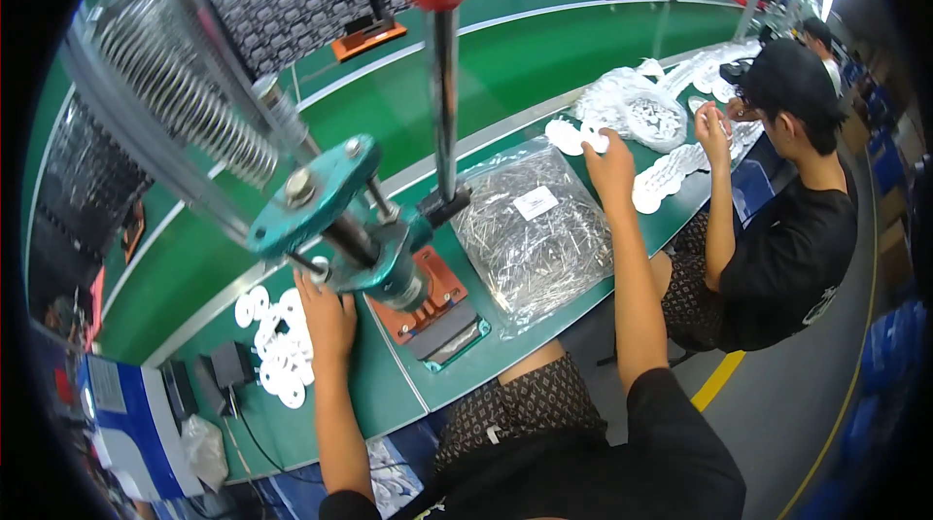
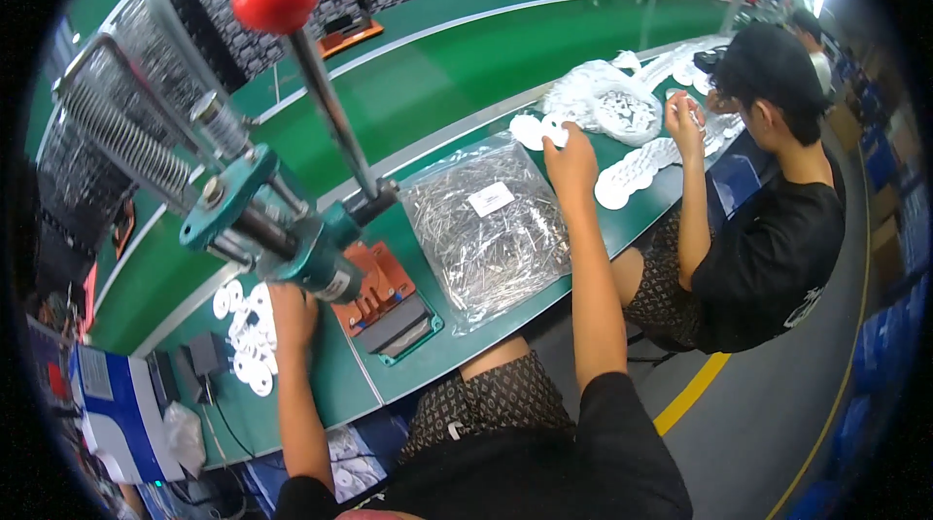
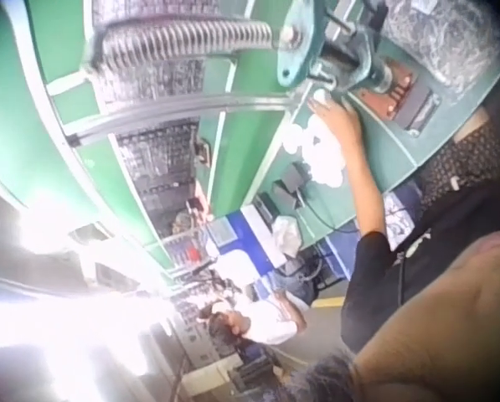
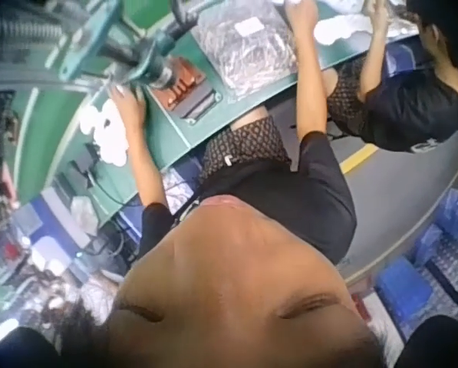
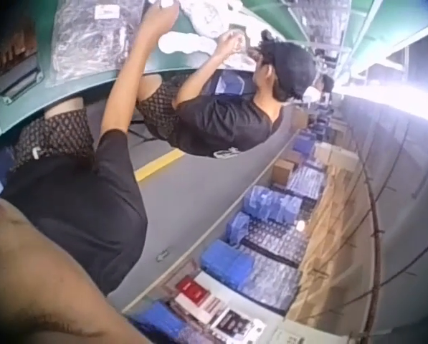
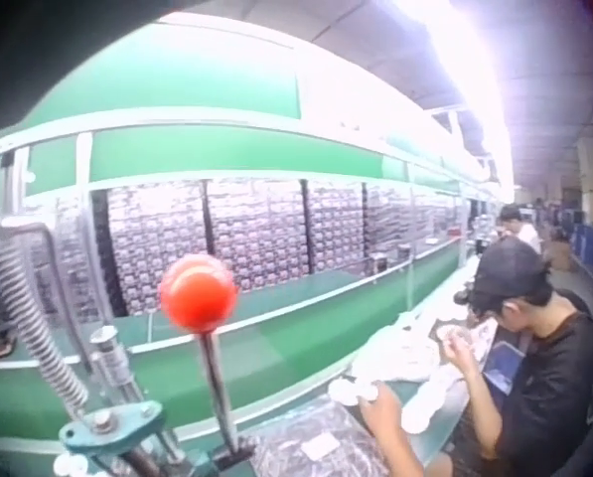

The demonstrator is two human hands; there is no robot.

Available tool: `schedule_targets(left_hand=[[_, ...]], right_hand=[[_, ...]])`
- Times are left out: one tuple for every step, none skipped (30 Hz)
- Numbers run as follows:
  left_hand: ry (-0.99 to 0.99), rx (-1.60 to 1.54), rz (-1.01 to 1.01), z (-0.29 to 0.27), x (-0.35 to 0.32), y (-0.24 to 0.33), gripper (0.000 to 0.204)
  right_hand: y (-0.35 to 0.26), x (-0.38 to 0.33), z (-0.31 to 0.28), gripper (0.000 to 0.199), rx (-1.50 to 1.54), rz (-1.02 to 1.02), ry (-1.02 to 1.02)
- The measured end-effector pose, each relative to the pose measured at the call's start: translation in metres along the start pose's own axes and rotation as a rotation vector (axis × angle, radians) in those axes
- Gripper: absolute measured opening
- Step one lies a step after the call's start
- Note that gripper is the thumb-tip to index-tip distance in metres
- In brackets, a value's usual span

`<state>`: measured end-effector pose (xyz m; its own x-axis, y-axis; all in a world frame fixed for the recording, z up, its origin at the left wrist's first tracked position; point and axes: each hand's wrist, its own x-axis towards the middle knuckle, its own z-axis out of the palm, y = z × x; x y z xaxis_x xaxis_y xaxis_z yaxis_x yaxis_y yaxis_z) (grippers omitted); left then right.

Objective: The person assembles small white electronic components by hand, then presses them using a manual hand press.

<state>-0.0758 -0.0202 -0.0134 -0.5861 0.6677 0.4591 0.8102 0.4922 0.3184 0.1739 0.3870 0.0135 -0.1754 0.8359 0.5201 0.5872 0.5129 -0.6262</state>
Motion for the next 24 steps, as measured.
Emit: schedule_targets(left_hand=[[-0.074,0.029,-0.007,0.007,-0.001,-0.006,0.038],[-0.123,-0.028,-0.032,0.01,-0.002,-0.003,0.038],[-0.125,-0.028,-0.019,0.007,-0.004,0.004,0.038],[-0.136,-0.105,-0.021,0.003,-0.007,0.015,0.036],[-0.153,-0.18,-0.029,-0.002,-0.01,0.024,0.035],[-0.104,-0.209,0.014,-0.004,-0.007,0.027,0.032],[-0.113,-0.209,0.02,-0.004,-0.004,0.025,0.032],[-0.163,-0.282,-0.089,-0.002,-0.001,0.023,0.033],[-0.212,-0.355,-0.198,-0.001,0.001,0.02,0.033],[-0.15,-0.296,-0.097,0.007,-0.001,0.007,0.036],[-0.154,-0.295,-0.092,0.011,-0.003,0.002,0.036],[-0.111,-0.256,-0.06,0.014,-0.004,-0.002,0.032],[-0.067,-0.217,-0.029,0.017,-0.006,-0.005,0.028],[-0.067,-0.21,-0.056,0.018,-0.008,-0.009,0.029],[-0.068,-0.206,-0.054,0.02,-0.01,-0.013,0.029],[-0.064,-0.208,-0.055,0.02,-0.011,-0.016,0.029],[-0.056,-0.213,-0.056,0.018,-0.01,-0.013,0.029],[-0.054,-0.212,-0.058,0.015,-0.01,-0.009,0.029],[-0.055,-0.191,-0.015,0.01,-0.008,-0.005,0.03],[-0.061,-0.17,0.029,0.006,-0.007,-0.001,0.03],[-0.066,-0.168,0.026,0.007,-0.005,-0.001,0.03],[-0.086,-0.185,0.014,0.007,-0.006,-0.004,0.033],[-0.109,-0.202,0.002,0.007,-0.007,-0.005,0.036],[-0.102,-0.217,-0.043,0.009,-0.005,-0.005,0.039]], right_hand=[[0.008,0.009,0.013,0.039,-0.053,0.044,-0.036],[0.024,0.01,0.03,0.037,-0.092,-0.004,-0.008],[0.021,0.007,0.041,0.036,-0.124,-0.056,0.01],[0.023,0.004,0.044,0.036,-0.114,-0.03,-0.027],[0.024,0.003,0.044,0.036,-0.116,-0.019,-0.026],[0.026,0.003,0.045,0.036,-0.086,-0.056,0.0],[0.027,0.003,0.045,0.036,-0.057,-0.094,0.026],[0.027,0.007,0.044,0.035,-0.081,-0.101,-0.005],[0.028,0.006,0.045,0.035,-0.084,-0.097,-0.001],[0.027,0.002,0.046,0.035,-0.085,-0.165,0.02],[0.026,-0.002,0.047,0.034,-0.086,-0.231,0.039],[0.025,0.0,0.046,0.033,-0.091,-0.226,0.023],[0.024,0.003,0.043,0.033,-0.091,-0.223,0.026],[0.022,0.005,0.041,0.033,-0.109,-0.177,-0.011],[0.02,0.004,0.041,0.033,-0.126,-0.132,-0.049],[0.018,0.001,0.041,0.033,-0.123,-0.13,-0.049],[0.018,0.001,0.042,0.033,-0.133,-0.141,-0.044],[0.018,0.0,0.042,0.033,-0.143,-0.153,-0.04],[0.019,0.001,0.043,0.033,-0.141,-0.156,-0.041],[0.022,0.001,0.045,0.034,-0.126,-0.181,-0.059],[0.026,0.001,0.047,0.035,-0.111,-0.205,-0.078],[0.031,-0.001,0.049,0.035,-0.128,-0.238,-0.027],[0.036,-0.001,0.051,0.035,-0.146,-0.269,0.021],[0.044,0.002,0.051,0.038,-0.083,-0.26,0.084]])
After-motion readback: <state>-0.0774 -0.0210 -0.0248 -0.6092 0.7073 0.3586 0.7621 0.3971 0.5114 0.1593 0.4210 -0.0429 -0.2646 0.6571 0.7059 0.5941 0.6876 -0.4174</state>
